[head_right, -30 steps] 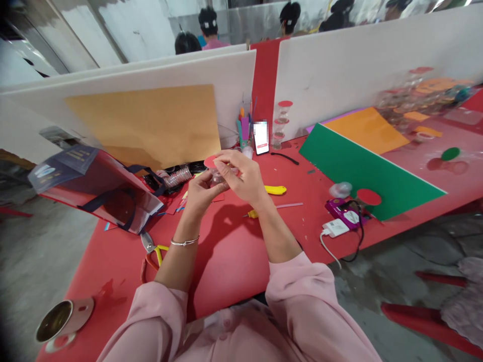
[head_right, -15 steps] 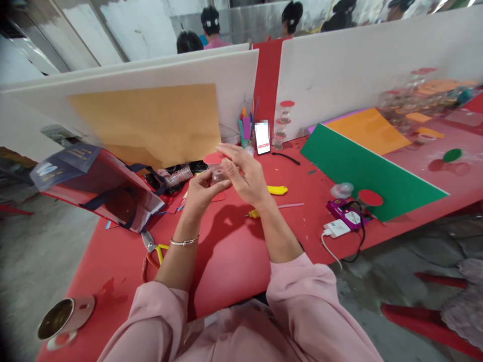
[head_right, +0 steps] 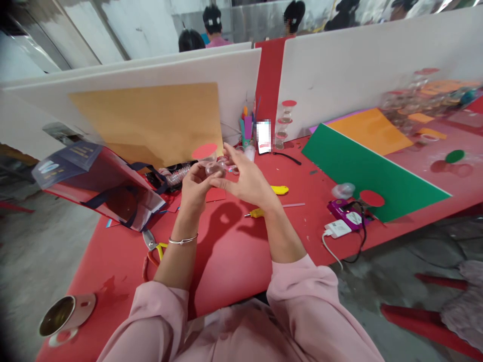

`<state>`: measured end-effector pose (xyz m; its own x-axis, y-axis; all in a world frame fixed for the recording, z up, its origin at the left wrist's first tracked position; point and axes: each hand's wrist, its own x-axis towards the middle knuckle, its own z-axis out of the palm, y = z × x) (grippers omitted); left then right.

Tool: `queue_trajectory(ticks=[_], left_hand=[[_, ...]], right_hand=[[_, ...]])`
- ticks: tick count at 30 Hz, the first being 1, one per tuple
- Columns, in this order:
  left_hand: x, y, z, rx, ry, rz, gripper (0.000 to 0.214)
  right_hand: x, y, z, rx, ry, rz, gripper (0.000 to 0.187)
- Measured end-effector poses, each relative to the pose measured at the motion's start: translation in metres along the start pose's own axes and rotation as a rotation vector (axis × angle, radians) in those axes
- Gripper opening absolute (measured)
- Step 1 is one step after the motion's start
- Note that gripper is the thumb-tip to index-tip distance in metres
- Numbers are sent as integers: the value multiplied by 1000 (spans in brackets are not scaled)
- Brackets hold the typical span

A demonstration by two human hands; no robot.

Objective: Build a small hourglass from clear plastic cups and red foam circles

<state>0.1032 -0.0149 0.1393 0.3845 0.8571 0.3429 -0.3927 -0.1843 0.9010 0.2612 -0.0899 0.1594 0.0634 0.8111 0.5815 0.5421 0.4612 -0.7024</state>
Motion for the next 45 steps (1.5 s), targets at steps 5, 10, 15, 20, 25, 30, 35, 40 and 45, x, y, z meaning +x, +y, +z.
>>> queue_trajectory(ticks=[5,10,15,20,25,30,35,40,45], left_hand=[[2,1,-5,8,-26,-23,43],[2,0,-6,-45,-26,-55,40],[3,-2,-5,-110,-7,-109,44],[3,-3,-7,-110,38,-92,42],[3,0,-5,-138,116,-32,53],[4,-2,-3,-106,167,32,51],[4,1,-5,-88,205,34,45],[3,9,-7,-147,137,19,36],[-2,17,-6,-152,47,0,32]], right_hand=[[0,4,8,-97,-133,34,72],[4,-2,11,-73,-94,-10,50],[5,1,14,-99,-23,-52,52],[4,11,25,-205,84,-97,58],[4,13,37,-364,182,-114,60],[3,7,47,-434,201,-113,58],[2,3,44,-424,160,-120,63],[2,2,36,-361,160,-164,60],[2,-2,33,-284,224,-204,44]])
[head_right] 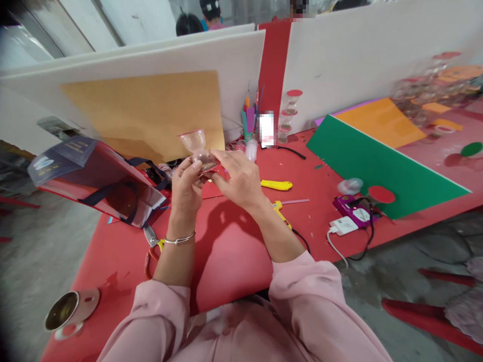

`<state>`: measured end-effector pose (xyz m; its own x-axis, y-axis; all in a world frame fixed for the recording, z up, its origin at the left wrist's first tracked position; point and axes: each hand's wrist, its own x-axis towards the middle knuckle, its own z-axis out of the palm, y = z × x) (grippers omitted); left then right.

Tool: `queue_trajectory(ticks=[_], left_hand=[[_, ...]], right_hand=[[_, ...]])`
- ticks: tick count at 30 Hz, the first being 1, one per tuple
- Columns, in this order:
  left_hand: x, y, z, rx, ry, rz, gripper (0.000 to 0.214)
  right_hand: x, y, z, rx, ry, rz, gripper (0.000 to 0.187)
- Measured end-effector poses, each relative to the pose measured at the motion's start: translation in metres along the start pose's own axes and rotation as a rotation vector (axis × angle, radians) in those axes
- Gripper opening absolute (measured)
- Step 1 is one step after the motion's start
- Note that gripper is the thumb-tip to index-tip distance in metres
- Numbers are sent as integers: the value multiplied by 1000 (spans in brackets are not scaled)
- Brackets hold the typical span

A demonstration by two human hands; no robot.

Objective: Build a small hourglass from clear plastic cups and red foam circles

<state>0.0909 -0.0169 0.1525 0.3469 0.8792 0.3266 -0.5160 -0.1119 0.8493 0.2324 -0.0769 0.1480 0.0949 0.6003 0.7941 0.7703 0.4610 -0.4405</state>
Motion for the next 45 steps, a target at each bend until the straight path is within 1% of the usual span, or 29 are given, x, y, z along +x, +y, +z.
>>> queue_trajectory(ticks=[3,7,9,11,13,16,20,24,27,34,38,41,45], left_hand=[[-2,3,1,3,-3,26,32],[-1,5,1,28,51,29,33],[-1,5,0,29,60,24,32],[-2,5,1,15,45,16,31],[-3,6,2,-1,21,4,31],[-5,7,4,-3,4,-3,31],[-7,7,7,41,41,13,33],[-8,7,7,94,95,60,35],[-9,7,7,123,99,82,36],[-9,7,7,121,77,84,31],[-9,6,7,123,55,82,32],[-10,6,8,119,43,77,33],[-10,6,9,119,35,66,36]], right_hand=[[0,-3,0,29,18,-18,45],[1,-6,0,64,9,-37,64],[1,-7,0,131,-11,-39,68],[2,-8,-1,227,-43,-1,63],[2,-9,-2,314,-70,71,58],[3,-11,-1,392,-77,163,59],[4,-14,2,477,-80,232,60],[6,-14,2,652,-115,278,56],[8,-13,0,753,-132,339,57],[7,-9,-1,865,-141,458,62],[8,-6,1,914,-151,494,64],[9,-6,2,948,-136,519,66],[11,-5,4,982,-102,570,77]])
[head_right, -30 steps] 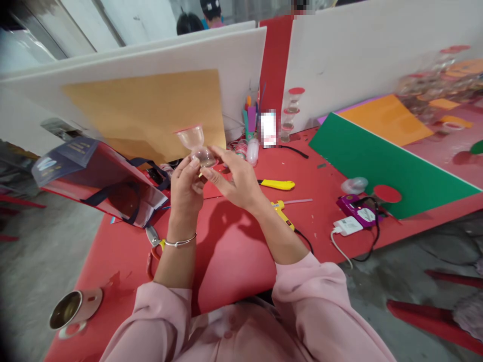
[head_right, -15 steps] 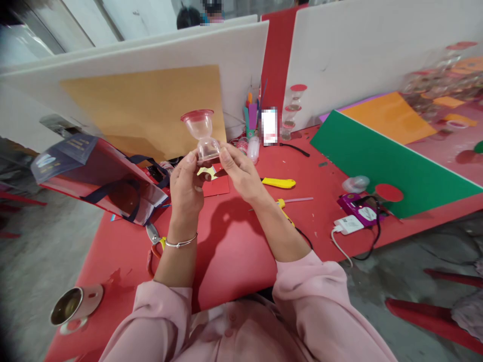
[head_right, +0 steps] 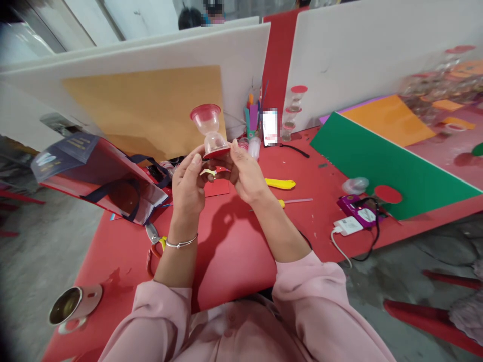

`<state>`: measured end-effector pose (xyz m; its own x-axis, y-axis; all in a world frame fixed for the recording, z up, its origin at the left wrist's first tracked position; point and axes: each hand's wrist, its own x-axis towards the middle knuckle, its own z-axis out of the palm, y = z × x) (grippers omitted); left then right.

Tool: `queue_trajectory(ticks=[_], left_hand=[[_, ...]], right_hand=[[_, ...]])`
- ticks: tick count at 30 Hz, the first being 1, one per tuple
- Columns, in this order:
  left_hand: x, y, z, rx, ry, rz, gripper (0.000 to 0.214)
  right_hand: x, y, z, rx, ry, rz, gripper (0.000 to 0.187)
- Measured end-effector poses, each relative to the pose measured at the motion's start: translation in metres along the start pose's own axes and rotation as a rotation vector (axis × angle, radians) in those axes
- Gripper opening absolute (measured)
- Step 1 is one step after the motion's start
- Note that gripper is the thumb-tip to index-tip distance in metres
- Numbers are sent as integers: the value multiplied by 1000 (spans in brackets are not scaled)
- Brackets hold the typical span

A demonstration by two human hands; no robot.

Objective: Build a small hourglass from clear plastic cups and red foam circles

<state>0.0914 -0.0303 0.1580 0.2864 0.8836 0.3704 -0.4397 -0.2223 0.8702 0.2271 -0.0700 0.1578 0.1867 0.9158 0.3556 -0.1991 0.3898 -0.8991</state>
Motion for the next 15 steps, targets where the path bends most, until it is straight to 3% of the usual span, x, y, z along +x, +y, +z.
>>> queue_trajectory(ticks=[5,11,15], left_hand=[[-1,-1,0,-9,8,-12,37],[-2,1,-1,8,-6,-18,37],[-1,2,-1,-5,5,-6,36]], right_hand=[[2,1,-2,-43,6,-2,83],[2,-4,-5,-30,20,-2,77],[2,-16,-18,-50,83,-64,73]])
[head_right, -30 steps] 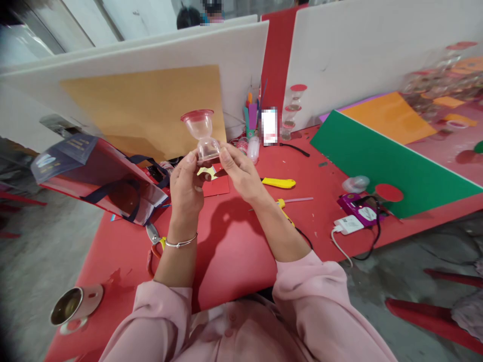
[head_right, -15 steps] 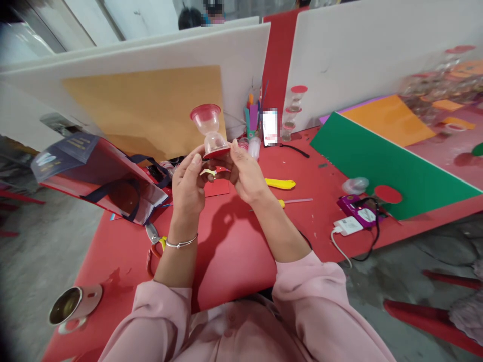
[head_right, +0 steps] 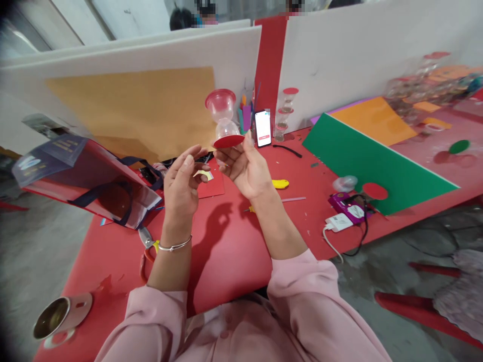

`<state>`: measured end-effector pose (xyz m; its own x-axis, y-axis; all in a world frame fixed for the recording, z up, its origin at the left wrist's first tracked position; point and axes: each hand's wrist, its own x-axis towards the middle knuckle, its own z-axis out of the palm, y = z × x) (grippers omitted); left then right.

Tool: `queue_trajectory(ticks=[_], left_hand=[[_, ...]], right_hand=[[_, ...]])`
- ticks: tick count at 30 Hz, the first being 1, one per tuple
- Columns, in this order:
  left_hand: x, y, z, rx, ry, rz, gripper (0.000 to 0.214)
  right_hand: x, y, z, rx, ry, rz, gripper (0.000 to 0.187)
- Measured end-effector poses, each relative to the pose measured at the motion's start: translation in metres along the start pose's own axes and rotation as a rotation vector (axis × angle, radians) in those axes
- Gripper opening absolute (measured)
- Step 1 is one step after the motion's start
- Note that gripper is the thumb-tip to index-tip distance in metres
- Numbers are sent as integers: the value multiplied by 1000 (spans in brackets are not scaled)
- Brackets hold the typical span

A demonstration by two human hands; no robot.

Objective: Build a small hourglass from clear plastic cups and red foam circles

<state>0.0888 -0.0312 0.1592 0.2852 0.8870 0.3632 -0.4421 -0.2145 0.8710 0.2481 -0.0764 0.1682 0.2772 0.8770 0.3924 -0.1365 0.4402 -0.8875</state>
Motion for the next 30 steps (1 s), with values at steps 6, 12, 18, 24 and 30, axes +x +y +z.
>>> queue_trajectory(ticks=[6,12,18,24,30], left_hand=[[1,0,1,-22,8,-19,31],[1,-1,2,-20,-2,-34,28],[1,-2,2,-22,-13,-47,30],[2,-2,1,-26,3,-42,28],[2,-2,0,-18,-1,-44,27]], right_hand=[[4,-15,-27,136,219,2,70],[4,-18,-30,268,260,25,68],[4,-16,-34,115,183,-53,74],[4,-9,-43,-162,-11,-164,85],[0,-9,-43,-197,-49,-221,78]])
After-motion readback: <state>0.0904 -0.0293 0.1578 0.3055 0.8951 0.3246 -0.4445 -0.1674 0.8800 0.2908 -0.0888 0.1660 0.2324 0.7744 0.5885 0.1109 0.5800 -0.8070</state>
